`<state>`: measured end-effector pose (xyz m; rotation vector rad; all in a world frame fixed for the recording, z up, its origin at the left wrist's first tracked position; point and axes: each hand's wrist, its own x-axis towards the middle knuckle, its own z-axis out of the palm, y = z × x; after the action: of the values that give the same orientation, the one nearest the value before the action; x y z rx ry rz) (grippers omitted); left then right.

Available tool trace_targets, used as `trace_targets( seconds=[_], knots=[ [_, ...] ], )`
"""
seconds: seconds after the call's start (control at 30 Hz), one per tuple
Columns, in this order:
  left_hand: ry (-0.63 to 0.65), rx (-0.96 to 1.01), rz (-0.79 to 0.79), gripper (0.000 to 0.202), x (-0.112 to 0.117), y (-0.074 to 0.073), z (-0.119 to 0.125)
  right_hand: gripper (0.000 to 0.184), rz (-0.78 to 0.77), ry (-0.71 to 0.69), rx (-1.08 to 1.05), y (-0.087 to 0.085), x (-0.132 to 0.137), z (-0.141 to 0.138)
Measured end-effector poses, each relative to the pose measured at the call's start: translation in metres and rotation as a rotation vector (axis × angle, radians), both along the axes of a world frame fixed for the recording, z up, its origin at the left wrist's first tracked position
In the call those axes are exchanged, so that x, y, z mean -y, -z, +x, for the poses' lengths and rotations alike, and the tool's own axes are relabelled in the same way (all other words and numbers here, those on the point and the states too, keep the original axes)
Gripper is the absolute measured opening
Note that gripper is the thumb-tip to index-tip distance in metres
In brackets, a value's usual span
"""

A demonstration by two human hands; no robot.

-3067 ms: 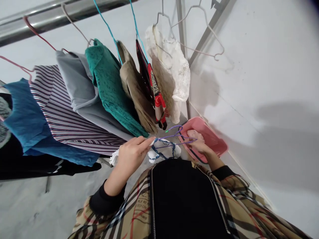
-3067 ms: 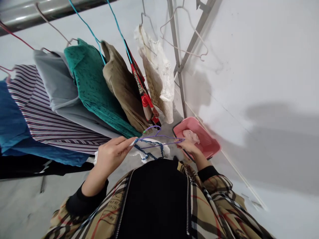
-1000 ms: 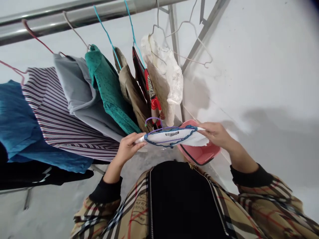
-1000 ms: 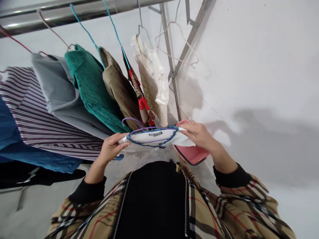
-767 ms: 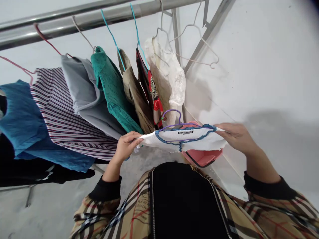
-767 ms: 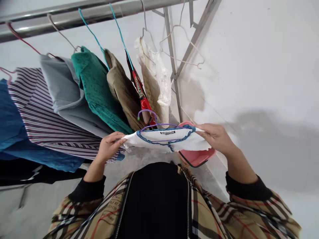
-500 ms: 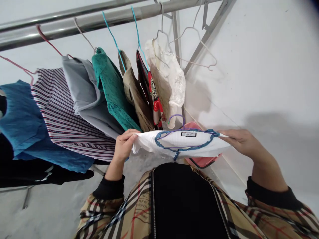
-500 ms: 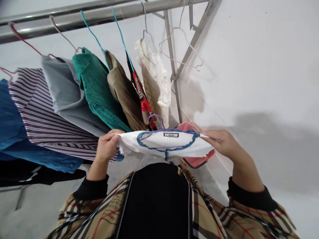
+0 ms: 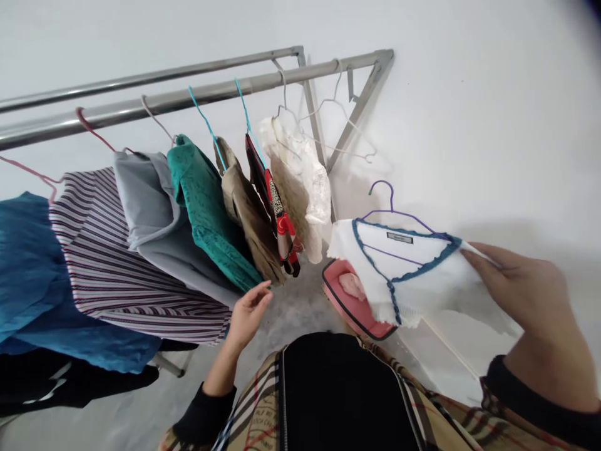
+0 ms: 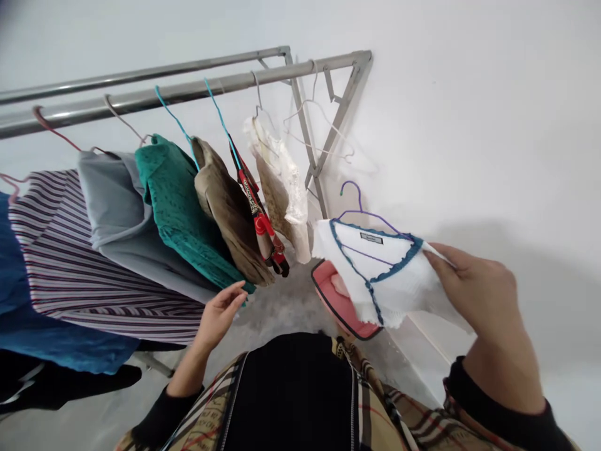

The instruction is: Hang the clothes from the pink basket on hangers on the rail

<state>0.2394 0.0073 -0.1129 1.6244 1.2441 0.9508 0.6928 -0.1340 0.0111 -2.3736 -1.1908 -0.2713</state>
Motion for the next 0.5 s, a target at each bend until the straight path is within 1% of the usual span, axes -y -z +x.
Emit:
trace_targets(
  seconds=[0.03, 0.1, 0.17, 0.27, 0.4, 0.5],
  knots=[
    [0.018, -0.016, -0.022, 0.044, 0.004, 0.003, 0.002, 0.038, 0.002, 0.030, 0.019, 0.000, -0.007, -0.003],
    [0.048, -0.034, -0.052, 0.044, 0.010, 0.009, 0.007, 0.041, 0.041, 0.030, 0.010, -0.001, -0.027, -0.012],
    [0.067, -0.036, -0.058, 0.043, 0.015, 0.012, 0.013, 0.041, 0.124, -0.014, -0.025, -0.003, -0.052, -0.022],
    [0.072, -0.033, -0.063, 0.042, 0.022, 0.015, 0.019, 0.040, 0.280, -0.121, -0.081, -0.010, -0.096, -0.036],
    [0.055, -0.016, -0.089, 0.045, 0.029, 0.015, 0.022, 0.040, 0.481, -0.246, -0.100, -0.028, -0.163, -0.049],
    [0.036, -0.021, -0.097, 0.045, 0.033, 0.014, 0.020, 0.044, 0.561, -0.341, -0.098, -0.047, -0.215, -0.056]
  ],
)
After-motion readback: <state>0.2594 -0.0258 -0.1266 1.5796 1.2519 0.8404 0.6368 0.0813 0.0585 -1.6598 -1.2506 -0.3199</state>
